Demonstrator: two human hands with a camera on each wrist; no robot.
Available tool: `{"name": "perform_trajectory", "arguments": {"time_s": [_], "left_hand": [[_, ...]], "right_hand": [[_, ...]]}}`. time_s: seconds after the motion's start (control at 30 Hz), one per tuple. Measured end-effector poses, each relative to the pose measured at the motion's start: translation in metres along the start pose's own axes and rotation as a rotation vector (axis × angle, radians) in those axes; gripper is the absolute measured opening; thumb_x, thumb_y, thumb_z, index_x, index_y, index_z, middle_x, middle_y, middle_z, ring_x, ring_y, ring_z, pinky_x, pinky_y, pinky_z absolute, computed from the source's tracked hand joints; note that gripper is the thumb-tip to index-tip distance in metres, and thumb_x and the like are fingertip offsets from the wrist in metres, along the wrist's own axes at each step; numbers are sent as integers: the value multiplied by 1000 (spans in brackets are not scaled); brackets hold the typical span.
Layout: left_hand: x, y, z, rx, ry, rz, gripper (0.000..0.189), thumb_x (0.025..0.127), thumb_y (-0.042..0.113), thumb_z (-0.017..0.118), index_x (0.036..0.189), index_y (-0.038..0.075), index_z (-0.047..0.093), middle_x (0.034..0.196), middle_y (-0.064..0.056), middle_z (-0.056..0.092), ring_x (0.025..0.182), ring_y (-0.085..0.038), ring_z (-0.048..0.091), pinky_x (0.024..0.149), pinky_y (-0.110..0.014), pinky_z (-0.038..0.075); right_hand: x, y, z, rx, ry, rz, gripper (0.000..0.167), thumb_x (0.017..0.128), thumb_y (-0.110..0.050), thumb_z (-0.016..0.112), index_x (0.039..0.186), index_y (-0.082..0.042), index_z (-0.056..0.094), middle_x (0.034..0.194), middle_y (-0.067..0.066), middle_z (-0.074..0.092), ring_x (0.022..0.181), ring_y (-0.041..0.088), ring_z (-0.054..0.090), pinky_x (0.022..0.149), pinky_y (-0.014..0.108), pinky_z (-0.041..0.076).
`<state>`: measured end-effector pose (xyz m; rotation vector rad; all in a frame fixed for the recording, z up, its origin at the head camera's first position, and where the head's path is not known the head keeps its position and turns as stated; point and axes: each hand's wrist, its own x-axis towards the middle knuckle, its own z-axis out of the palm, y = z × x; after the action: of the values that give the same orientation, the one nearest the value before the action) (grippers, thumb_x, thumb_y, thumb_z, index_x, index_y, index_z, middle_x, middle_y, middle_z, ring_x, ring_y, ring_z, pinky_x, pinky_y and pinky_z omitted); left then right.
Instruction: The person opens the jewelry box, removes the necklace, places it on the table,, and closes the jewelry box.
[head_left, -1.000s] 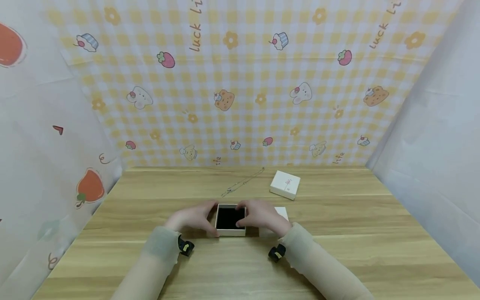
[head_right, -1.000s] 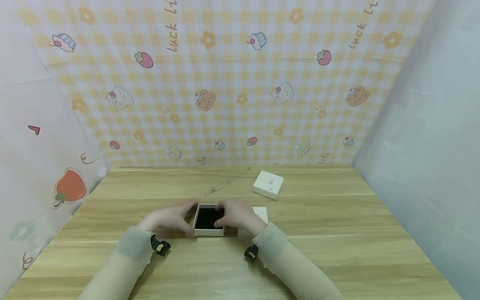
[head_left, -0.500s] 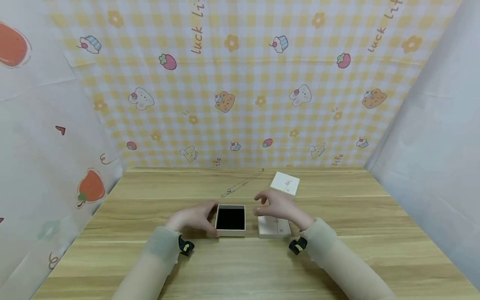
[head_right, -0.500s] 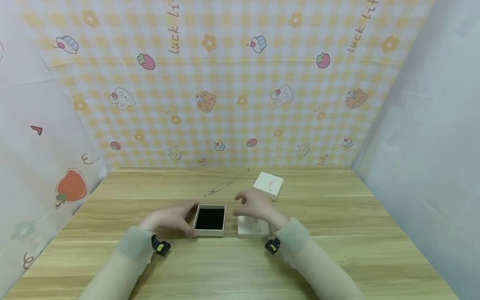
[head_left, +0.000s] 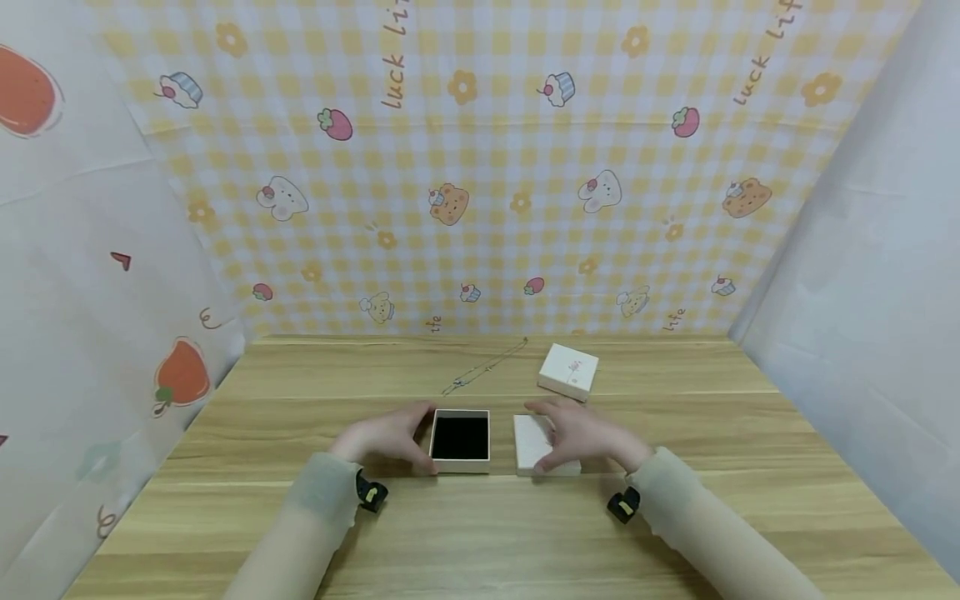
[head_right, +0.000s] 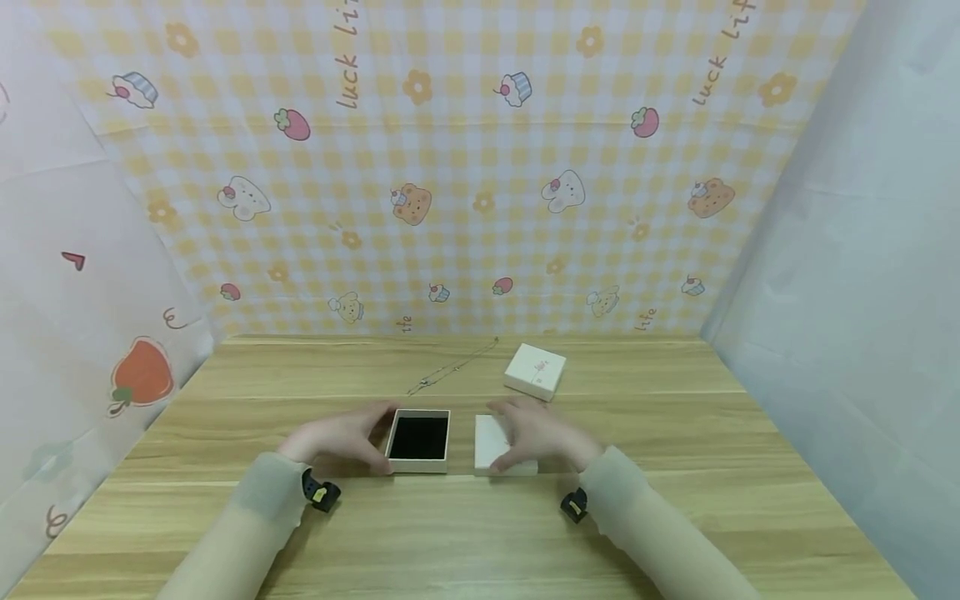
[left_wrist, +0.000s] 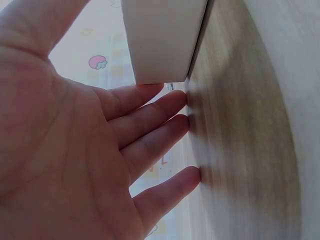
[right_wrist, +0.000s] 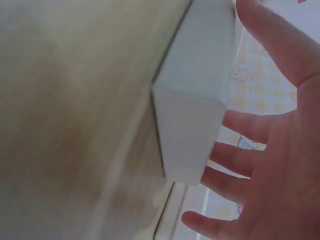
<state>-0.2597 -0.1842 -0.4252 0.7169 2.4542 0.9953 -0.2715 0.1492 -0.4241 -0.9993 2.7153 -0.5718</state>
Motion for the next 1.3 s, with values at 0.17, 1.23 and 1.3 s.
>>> {"name": "perform_trajectory", "arguments": {"time_s": [0.17,1.23,1.3], "left_hand": [[-1,1,-1,-17,2,2,83,69,20,86,135,-3,42,130,-12,49,121,-28,45,104,-47,36],[-1,2,0,22,-2,22,82,69,21,86,135,0,43,131,-9,48,122,-27,44,105,-47,35],[-2,2,0,20,-1,20,81,69,21,86,135,-1,43,132,-10,47,123,-27,43,105,-47,35]], "right_hand": [[-4,1,3,-7,-14,-19,104,65,-46,87,144,1,39,141,19,44,123,33,44,99,54,40],[2,-9,-6,13,-1,-8,98,67,-34,87,143,6,38,120,8,52,94,18,45,80,38,45],[5,-12,-8,6,-2,-15,99,67,-34,87,143,5,38,113,5,52,92,17,45,79,36,45]]}}
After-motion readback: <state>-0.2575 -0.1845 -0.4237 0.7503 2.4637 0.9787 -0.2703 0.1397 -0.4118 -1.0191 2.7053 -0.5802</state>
